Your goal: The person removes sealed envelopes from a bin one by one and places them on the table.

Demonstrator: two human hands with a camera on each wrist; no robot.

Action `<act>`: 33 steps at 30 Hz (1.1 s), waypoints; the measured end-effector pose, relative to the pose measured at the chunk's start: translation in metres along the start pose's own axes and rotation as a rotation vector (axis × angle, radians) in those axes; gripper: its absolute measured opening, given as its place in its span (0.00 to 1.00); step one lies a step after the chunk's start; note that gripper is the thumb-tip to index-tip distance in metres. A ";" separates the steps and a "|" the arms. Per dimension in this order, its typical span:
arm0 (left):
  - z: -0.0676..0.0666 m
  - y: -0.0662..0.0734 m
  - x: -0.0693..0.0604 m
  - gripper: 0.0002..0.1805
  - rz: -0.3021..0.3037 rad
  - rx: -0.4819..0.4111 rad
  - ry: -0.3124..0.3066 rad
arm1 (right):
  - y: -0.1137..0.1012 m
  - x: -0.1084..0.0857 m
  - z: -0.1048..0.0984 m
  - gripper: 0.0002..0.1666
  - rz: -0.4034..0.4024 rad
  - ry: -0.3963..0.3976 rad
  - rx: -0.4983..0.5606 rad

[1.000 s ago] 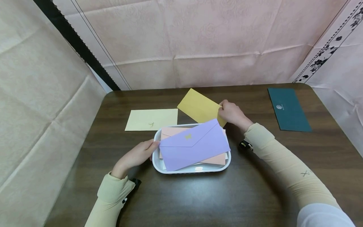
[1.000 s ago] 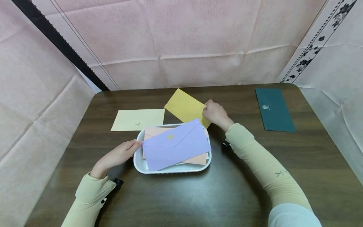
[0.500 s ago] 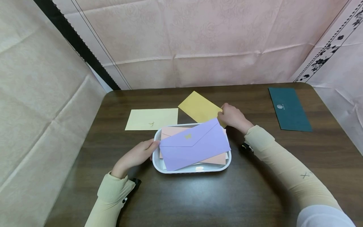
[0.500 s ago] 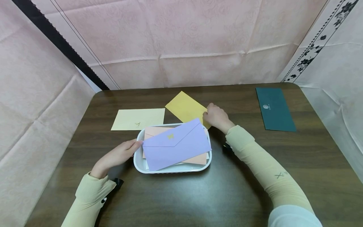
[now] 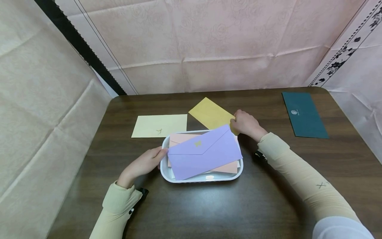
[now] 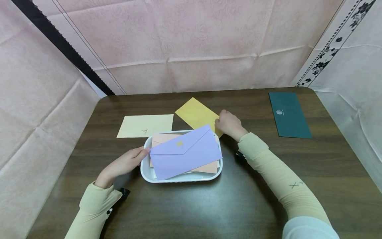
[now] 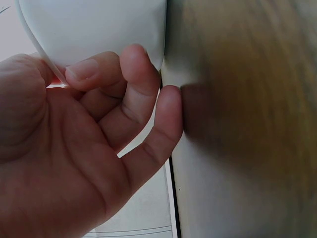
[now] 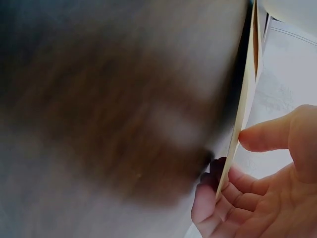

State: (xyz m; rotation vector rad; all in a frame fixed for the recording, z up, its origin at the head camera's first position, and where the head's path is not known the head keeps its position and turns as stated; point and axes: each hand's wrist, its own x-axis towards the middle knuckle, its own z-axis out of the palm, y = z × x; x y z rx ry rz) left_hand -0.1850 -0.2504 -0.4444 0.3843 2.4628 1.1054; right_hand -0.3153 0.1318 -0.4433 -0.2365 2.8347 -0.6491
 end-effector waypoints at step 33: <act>-0.001 0.000 0.000 0.24 -0.026 0.012 -0.001 | -0.004 0.000 0.001 0.20 0.070 -0.040 -0.148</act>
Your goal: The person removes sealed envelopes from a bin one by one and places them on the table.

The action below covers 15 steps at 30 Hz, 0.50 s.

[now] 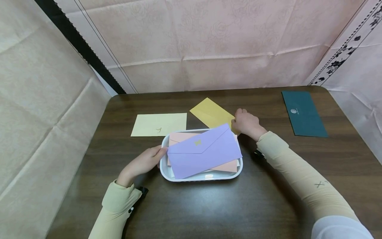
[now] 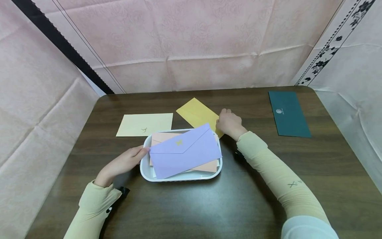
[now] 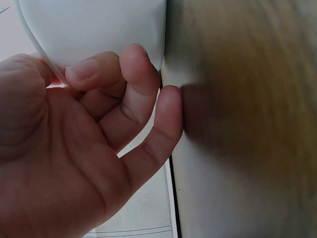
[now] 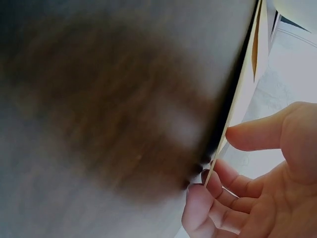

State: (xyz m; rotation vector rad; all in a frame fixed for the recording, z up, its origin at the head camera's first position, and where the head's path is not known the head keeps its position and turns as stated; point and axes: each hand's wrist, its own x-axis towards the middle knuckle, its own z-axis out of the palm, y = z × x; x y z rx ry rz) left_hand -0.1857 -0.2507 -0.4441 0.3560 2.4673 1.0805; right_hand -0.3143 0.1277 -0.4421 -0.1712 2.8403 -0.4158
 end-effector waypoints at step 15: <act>0.000 0.000 -0.001 0.23 0.012 -0.014 -0.004 | 0.001 -0.002 -0.001 0.19 -0.018 0.012 0.004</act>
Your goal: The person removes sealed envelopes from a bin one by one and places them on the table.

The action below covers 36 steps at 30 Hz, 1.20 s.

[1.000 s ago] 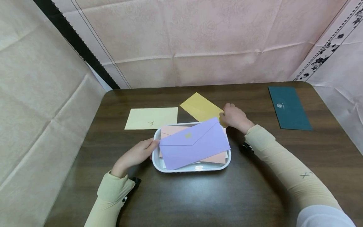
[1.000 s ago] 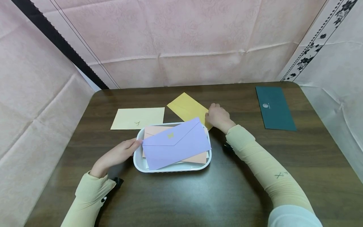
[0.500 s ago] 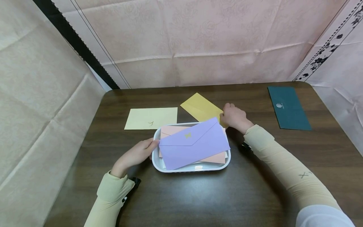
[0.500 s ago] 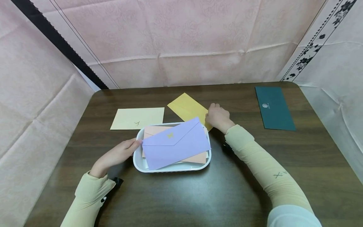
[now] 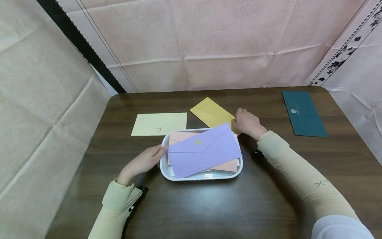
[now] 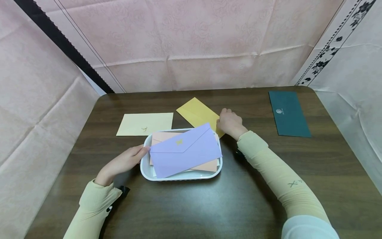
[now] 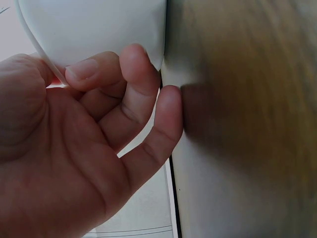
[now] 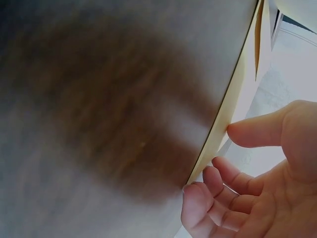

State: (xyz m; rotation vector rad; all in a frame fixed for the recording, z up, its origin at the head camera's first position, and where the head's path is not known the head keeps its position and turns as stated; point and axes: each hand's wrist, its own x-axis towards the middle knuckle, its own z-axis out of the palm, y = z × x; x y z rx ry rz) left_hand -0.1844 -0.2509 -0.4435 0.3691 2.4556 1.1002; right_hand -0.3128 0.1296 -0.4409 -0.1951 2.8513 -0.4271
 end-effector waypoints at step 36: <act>0.001 0.000 0.002 0.23 -0.013 -0.005 -0.001 | -0.027 -0.012 -0.021 0.13 -0.360 0.226 0.337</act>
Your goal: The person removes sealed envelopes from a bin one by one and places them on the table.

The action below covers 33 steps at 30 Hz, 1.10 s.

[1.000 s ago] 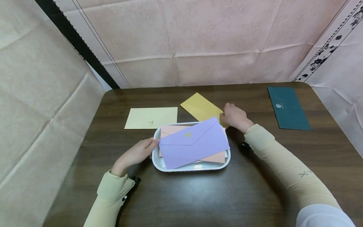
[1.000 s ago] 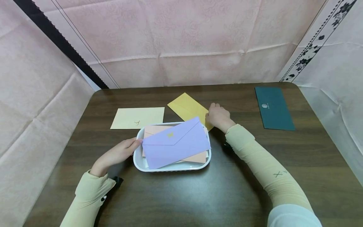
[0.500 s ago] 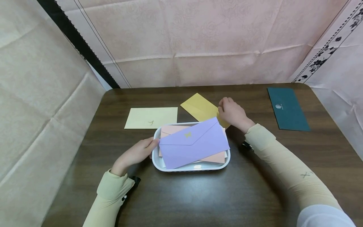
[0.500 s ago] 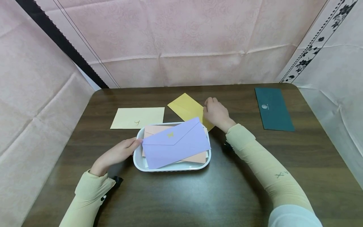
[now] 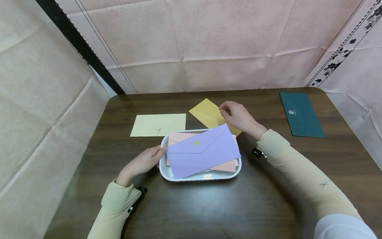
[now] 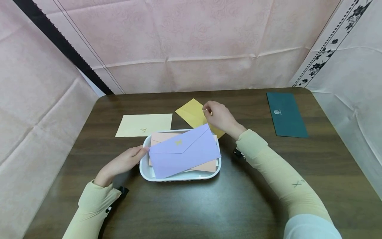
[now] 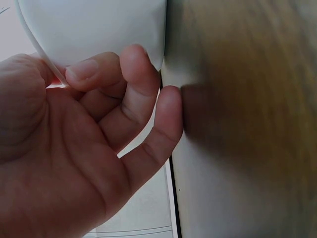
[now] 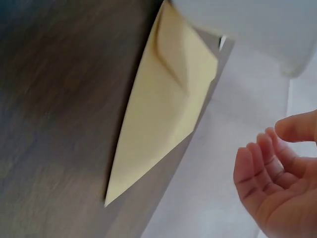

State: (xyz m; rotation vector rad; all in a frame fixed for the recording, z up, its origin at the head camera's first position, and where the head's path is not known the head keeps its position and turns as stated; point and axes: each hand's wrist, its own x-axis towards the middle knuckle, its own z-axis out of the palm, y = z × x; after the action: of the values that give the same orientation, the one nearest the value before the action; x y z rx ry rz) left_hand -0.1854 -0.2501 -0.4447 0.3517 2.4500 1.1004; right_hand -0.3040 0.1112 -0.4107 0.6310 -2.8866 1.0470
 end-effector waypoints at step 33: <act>0.000 0.000 0.002 0.23 0.010 0.009 0.010 | -0.062 -0.031 0.003 0.21 -0.290 -0.349 -0.262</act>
State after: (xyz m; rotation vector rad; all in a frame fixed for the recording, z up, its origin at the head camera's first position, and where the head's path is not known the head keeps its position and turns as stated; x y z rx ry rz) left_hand -0.1868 -0.2492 -0.4455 0.3623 2.4657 1.0977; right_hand -0.2515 0.0778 -0.3791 1.2724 -2.9989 0.5570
